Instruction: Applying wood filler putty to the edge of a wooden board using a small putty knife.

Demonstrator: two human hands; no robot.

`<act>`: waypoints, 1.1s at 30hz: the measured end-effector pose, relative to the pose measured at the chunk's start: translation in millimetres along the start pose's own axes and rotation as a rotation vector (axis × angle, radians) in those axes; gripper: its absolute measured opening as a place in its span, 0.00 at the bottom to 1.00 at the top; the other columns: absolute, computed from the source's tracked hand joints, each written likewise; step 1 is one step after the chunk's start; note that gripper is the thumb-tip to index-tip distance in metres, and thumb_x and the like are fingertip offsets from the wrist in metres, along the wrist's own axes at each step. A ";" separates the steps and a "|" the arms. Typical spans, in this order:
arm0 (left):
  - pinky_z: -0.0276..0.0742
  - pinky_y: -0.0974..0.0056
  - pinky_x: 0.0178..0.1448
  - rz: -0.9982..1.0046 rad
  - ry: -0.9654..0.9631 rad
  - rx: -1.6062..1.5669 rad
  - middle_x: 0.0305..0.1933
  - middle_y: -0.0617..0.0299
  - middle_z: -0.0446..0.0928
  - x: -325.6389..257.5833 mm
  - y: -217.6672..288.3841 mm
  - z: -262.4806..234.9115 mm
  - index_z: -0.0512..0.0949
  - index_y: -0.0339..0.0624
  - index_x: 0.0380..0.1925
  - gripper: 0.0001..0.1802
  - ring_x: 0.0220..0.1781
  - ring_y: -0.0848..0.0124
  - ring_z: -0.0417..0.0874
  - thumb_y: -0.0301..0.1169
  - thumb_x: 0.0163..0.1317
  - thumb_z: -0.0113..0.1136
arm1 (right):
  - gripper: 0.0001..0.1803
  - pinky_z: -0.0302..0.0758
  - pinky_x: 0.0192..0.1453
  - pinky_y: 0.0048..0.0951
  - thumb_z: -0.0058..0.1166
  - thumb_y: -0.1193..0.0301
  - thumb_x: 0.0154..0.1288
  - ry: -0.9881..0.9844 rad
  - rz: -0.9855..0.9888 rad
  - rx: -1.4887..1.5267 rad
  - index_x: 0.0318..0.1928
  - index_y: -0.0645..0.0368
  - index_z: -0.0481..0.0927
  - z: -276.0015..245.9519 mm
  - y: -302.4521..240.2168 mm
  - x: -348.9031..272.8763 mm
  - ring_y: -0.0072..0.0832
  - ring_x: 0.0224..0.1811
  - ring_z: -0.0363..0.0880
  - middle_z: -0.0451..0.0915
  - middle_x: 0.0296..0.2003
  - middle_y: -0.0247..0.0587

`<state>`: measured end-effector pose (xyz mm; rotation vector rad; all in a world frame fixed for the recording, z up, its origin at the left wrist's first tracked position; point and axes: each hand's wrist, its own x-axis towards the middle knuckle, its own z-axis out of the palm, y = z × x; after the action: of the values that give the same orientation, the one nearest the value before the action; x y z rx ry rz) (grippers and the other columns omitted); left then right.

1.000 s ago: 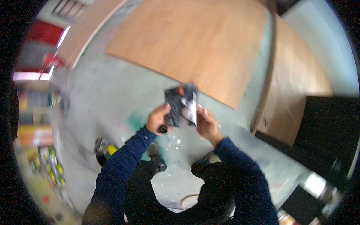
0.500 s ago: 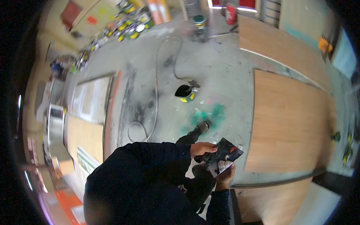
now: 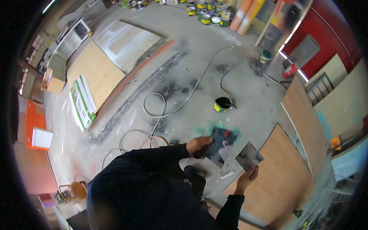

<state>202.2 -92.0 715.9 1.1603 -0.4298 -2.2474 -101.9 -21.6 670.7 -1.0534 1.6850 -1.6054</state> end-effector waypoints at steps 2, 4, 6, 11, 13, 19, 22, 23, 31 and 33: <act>0.77 0.65 0.24 0.134 0.017 -0.118 0.32 0.63 0.80 -31.6 30.8 -44.1 0.77 0.47 0.46 0.20 0.24 0.72 0.80 0.53 0.72 0.56 | 0.15 0.62 0.40 0.23 0.41 0.66 0.82 -0.015 -0.137 -0.163 0.35 0.60 0.68 36.4 -15.9 1.7 0.20 0.35 0.60 0.63 0.31 0.29; 0.77 0.65 0.24 0.324 0.073 -0.305 0.32 0.62 0.80 -63.2 52.6 -83.7 0.76 0.46 0.46 0.21 0.24 0.71 0.80 0.52 0.72 0.56 | 0.15 0.63 0.41 0.24 0.41 0.65 0.82 -0.012 -0.160 -0.108 0.35 0.61 0.68 82.2 -33.3 -0.7 0.21 0.35 0.60 0.64 0.31 0.30; 0.76 0.64 0.24 0.528 0.149 -0.284 0.33 0.61 0.81 -94.1 68.4 -122.6 0.77 0.45 0.46 0.21 0.25 0.70 0.81 0.51 0.73 0.55 | 0.16 0.67 0.43 0.26 0.42 0.63 0.82 -0.110 -0.170 -0.130 0.37 0.61 0.70 118.5 -56.3 -5.8 0.22 0.37 0.63 0.66 0.32 0.32; 0.77 0.63 0.26 0.667 0.234 -0.469 0.37 0.64 0.81 -157.3 93.3 -218.0 0.75 0.49 0.51 0.18 0.31 0.70 0.83 0.49 0.74 0.53 | 0.15 0.73 0.60 0.35 0.49 0.61 0.80 -0.305 0.180 0.482 0.48 0.62 0.76 228.2 -93.4 -32.4 0.31 0.51 0.76 0.78 0.46 0.39; 0.77 0.62 0.26 0.747 0.267 -0.520 0.37 0.64 0.80 -174.1 92.2 -239.5 0.75 0.49 0.51 0.18 0.31 0.69 0.83 0.48 0.74 0.53 | 0.18 0.73 0.66 0.40 0.52 0.60 0.78 -0.410 0.291 0.723 0.54 0.63 0.77 263.6 -97.9 -43.0 0.37 0.59 0.78 0.80 0.54 0.42; 0.78 0.62 0.26 0.894 0.458 -0.658 0.36 0.62 0.80 -219.8 75.0 -277.4 0.74 0.48 0.49 0.17 0.30 0.68 0.84 0.48 0.74 0.52 | 0.19 0.73 0.67 0.49 0.58 0.65 0.73 -0.650 0.631 0.780 0.58 0.62 0.76 336.6 -109.1 -59.8 0.41 0.60 0.79 0.81 0.55 0.43; 0.78 0.63 0.25 0.969 0.534 -0.635 0.35 0.62 0.80 -234.2 74.0 -285.6 0.74 0.47 0.49 0.17 0.28 0.68 0.84 0.48 0.75 0.52 | 0.18 0.75 0.64 0.46 0.58 0.65 0.73 -0.747 0.732 0.653 0.58 0.59 0.77 371.1 -122.5 -59.1 0.39 0.58 0.80 0.82 0.54 0.41; 0.78 0.65 0.24 0.992 0.528 -0.632 0.36 0.63 0.80 -237.7 76.0 -287.8 0.74 0.47 0.50 0.17 0.28 0.69 0.84 0.47 0.75 0.52 | 0.19 0.75 0.63 0.42 0.58 0.64 0.74 -0.758 0.754 0.562 0.60 0.58 0.76 381.6 -128.0 -59.1 0.37 0.59 0.80 0.82 0.55 0.39; 0.79 0.64 0.24 0.999 0.609 -0.558 0.33 0.61 0.79 -221.2 133.6 -288.0 0.74 0.42 0.50 0.17 0.24 0.69 0.81 0.44 0.76 0.49 | 0.15 0.76 0.63 0.35 0.55 0.69 0.76 -1.065 0.527 0.584 0.57 0.63 0.79 452.6 -171.1 -46.1 0.31 0.54 0.81 0.82 0.52 0.41; 0.79 0.63 0.25 0.973 0.590 -0.504 0.33 0.61 0.79 -205.7 164.5 -292.3 0.74 0.41 0.51 0.17 0.24 0.69 0.81 0.43 0.76 0.49 | 0.15 0.76 0.62 0.33 0.56 0.70 0.76 -1.045 0.293 0.421 0.57 0.65 0.79 470.9 -180.0 -27.8 0.28 0.52 0.81 0.82 0.51 0.39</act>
<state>592.5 -101.5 764.6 0.9671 -0.1122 -1.0255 335.3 -241.9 794.2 -1.0667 0.7082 -0.8702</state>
